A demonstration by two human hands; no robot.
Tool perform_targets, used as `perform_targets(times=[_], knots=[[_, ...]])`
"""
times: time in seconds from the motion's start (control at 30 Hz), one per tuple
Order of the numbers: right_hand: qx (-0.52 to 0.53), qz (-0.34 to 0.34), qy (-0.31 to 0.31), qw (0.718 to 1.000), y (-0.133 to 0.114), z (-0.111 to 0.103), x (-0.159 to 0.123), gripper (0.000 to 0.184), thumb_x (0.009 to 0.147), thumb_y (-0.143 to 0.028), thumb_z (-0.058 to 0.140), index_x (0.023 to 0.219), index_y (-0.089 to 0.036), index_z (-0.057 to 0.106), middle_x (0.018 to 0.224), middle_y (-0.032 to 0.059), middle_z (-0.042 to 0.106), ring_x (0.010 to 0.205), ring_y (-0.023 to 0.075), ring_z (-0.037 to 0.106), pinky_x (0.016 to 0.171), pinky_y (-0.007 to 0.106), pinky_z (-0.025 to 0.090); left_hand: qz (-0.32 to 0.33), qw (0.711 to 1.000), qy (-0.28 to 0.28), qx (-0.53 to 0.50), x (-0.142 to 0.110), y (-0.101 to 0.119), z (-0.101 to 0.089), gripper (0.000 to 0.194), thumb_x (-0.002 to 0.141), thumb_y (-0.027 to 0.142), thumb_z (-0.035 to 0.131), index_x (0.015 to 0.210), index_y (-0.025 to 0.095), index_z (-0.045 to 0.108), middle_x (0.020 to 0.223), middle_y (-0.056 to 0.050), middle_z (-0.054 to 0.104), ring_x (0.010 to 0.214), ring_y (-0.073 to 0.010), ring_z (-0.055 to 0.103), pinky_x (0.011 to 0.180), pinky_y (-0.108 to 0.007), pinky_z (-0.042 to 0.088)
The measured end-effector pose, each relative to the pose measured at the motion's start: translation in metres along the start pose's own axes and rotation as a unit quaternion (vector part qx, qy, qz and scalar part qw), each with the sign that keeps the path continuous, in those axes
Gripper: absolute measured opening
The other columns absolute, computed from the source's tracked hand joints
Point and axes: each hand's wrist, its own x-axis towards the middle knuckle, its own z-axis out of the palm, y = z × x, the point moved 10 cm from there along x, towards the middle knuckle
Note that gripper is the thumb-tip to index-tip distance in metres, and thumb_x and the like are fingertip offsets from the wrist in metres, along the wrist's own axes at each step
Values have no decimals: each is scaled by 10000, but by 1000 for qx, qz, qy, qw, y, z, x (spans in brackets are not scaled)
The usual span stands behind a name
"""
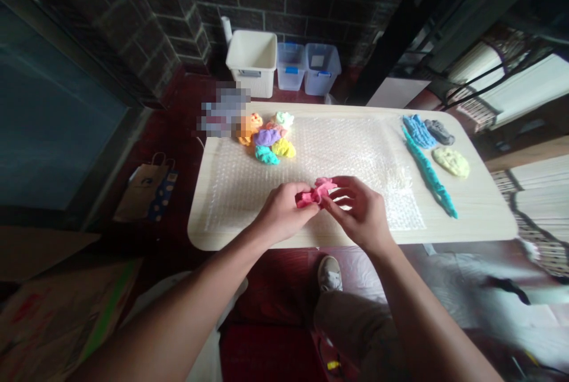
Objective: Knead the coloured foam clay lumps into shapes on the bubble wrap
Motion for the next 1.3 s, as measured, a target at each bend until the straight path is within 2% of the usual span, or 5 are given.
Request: perform_targets(times=[0.27, 0.43, 0.57, 0.97, 1.3], knots=[[191, 75, 9, 979, 18, 11, 6, 518, 784, -435, 940, 1139, -203, 643, 802, 44, 803, 679, 197, 755, 686, 340, 657, -22, 988, 47, -145, 2, -4, -6, 322, 770, 40, 725, 1077, 134, 707, 1027, -118, 796, 906, -215, 758, 814, -305, 580], [245, 111, 23, 963, 22, 12, 5, 537, 782, -404, 935, 1214, -227, 670, 831, 9, 779, 659, 170, 725, 616, 306, 630, -4, 983, 77, -165, 3, -5, -15, 509, 765, 124, 834, 1244, 154, 665, 1078, -103, 768, 925, -204, 743, 849, -328, 590], [289, 147, 18, 946, 29, 12, 0, 361, 798, -393, 912, 1076, -224, 755, 893, 19, 770, 756, 177, 730, 643, 295, 630, -5, 973, 123, -197, 3, -2, -26, 520, 664, 210, 961, 1110, 150, 701, 1004, -78, 762, 885, -197, 738, 836, -325, 594], [379, 180, -57, 906, 21, 29, 1, 265, 765, -354, 962, 951, -209, 841, 877, 44, 794, 760, 153, 710, 695, 252, 594, -32, 941, 9, -337, 3, 11, -2, 337, 703, 322, 972, 918, 115, 816, 911, -86, 802, 823, -179, 707, 819, -307, 554], [305, 145, 99, 936, 36, -7, 4, 324, 797, -469, 931, 958, -200, 851, 789, 37, 770, 681, 135, 685, 553, 201, 557, -49, 930, 86, -353, 3, 1, -15, 364, 774, 414, 906, 990, 153, 773, 1029, -93, 779, 937, -203, 719, 803, -311, 582]])
